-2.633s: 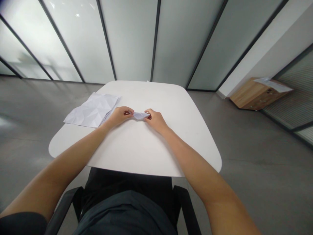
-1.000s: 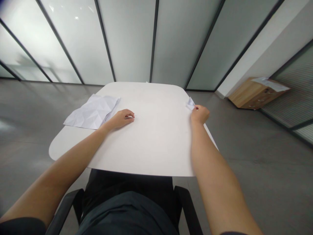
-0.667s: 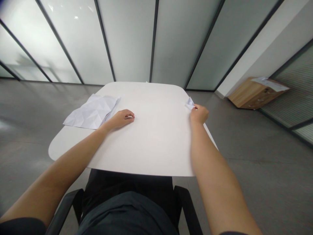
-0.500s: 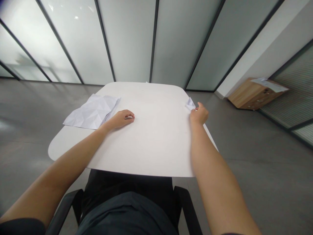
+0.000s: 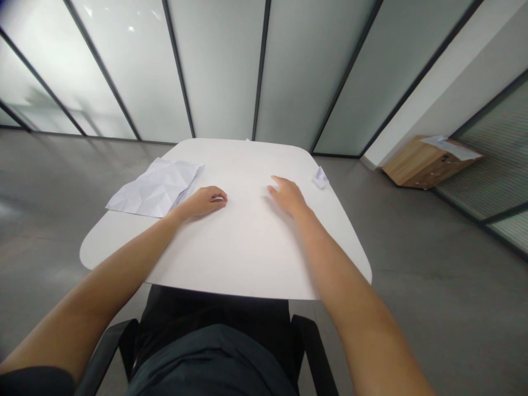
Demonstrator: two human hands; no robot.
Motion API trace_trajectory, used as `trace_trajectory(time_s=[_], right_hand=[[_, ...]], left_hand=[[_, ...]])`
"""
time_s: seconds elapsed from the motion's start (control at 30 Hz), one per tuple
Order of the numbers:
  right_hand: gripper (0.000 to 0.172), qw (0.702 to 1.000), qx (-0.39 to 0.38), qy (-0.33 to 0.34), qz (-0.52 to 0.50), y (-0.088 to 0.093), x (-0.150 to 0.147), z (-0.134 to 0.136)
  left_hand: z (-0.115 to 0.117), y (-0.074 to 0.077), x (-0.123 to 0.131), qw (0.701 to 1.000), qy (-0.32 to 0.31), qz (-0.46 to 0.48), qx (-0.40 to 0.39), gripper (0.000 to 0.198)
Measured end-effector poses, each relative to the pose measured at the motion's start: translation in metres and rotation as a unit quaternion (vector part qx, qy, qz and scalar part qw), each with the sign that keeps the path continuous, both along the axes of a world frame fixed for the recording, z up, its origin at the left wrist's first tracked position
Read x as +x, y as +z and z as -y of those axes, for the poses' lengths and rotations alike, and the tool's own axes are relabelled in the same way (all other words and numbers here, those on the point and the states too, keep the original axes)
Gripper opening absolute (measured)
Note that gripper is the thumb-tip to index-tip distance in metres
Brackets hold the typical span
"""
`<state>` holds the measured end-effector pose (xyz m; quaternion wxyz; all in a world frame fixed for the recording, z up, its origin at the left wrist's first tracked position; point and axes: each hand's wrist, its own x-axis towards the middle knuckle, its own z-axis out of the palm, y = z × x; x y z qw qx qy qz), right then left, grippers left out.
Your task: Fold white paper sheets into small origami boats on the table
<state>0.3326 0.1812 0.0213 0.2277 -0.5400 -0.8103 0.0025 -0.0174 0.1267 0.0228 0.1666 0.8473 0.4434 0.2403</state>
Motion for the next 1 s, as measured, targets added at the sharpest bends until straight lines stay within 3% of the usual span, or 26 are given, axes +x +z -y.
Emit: trace_trajectory(time_s=[0.13,0.3,0.43,0.57,0.7,1.0], right_hand=[[0.073,0.989,-0.1,0.057,0.092,-0.021,-0.023,0.008],[0.076,0.986,-0.108,0.058,0.117,-0.022,-0.024,0.008],[0.073,0.987,-0.099,0.06,0.11,-0.021,-0.022,0.005],[0.073,0.988,-0.093,0.063,0.104,-0.025,-0.021,0.003],[0.075,0.988,-0.091,0.063,0.106,-0.026,-0.021,0.001],[0.072,0.989,-0.084,0.059,0.108,-0.028,-0.02,0.001]], left_hand=[[0.0,0.001,0.0,1.0,0.005,-0.005,-0.004,0.027],[0.001,0.021,-0.014,0.998,0.043,-0.035,0.036,0.027],[0.002,0.036,-0.047,0.971,0.195,-0.082,0.11,0.035],[0.0,0.03,-0.076,0.933,0.311,-0.18,0.029,0.067],[-0.009,0.019,-0.088,0.92,0.324,-0.215,-0.051,0.076],[-0.017,0.014,-0.091,0.925,0.324,-0.195,-0.024,0.057]])
